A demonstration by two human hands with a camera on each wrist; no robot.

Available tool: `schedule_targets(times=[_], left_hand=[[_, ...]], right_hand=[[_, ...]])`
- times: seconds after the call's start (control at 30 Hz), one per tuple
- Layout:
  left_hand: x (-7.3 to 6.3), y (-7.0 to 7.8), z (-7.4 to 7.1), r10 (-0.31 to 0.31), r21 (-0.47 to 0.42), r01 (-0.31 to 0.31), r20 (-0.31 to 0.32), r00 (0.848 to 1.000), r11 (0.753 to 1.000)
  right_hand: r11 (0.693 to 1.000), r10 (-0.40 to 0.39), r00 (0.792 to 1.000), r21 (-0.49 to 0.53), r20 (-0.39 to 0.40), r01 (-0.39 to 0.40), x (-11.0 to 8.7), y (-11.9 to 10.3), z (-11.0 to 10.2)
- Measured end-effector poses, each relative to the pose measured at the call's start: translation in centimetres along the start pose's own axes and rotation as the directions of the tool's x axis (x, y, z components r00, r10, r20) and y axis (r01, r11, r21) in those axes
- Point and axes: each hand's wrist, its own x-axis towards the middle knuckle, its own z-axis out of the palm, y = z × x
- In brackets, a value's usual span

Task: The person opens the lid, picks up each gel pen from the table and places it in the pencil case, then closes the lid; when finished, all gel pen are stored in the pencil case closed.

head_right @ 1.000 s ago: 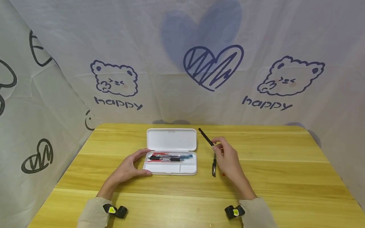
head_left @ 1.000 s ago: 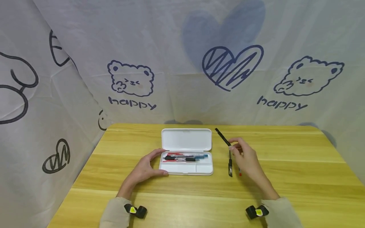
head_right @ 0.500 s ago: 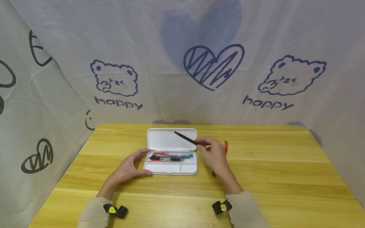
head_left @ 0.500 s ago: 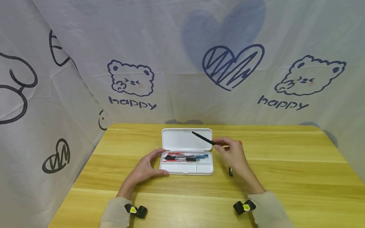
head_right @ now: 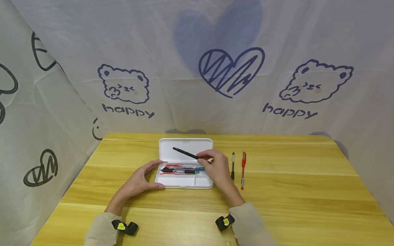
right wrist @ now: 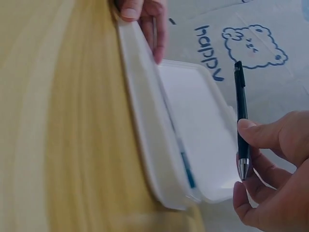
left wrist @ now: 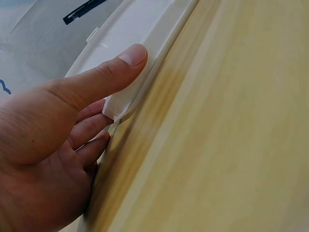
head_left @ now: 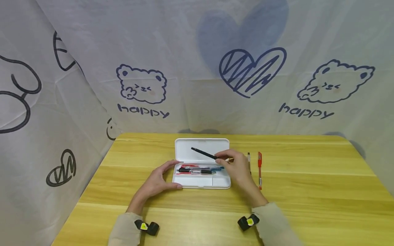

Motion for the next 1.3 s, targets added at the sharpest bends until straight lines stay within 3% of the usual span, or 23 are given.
schedule_targets(times=[0.2,0.57,0.97,1.3], left_hand=[[0.0,-0.1,-0.1,0.008,0.003,-0.008,-0.001,1.000,1.000],[0.1,-0.1,-0.1,0.014,0.015,-0.014,-0.007,1.000,1.000],[0.2,-0.1,0.0,0.000,0.011,0.000,-0.003,1.000,1.000],[0.2,-0.1,0.0,0.003,0.010,-0.003,-0.003,1.000,1.000]], right_hand=[[0.999,0.012,1.000,-0.043,0.013,-0.011,-0.3,0.5,1.7],[0.991,-0.051,0.995,-0.118,0.089,0.062,-0.9,1.1,3.7],[0.984,-0.032,0.992,-0.170,0.124,0.053,-1.2,1.1,3.9],[0.992,-0.006,0.995,-0.123,0.099,0.018,-1.2,1.0,2.7]])
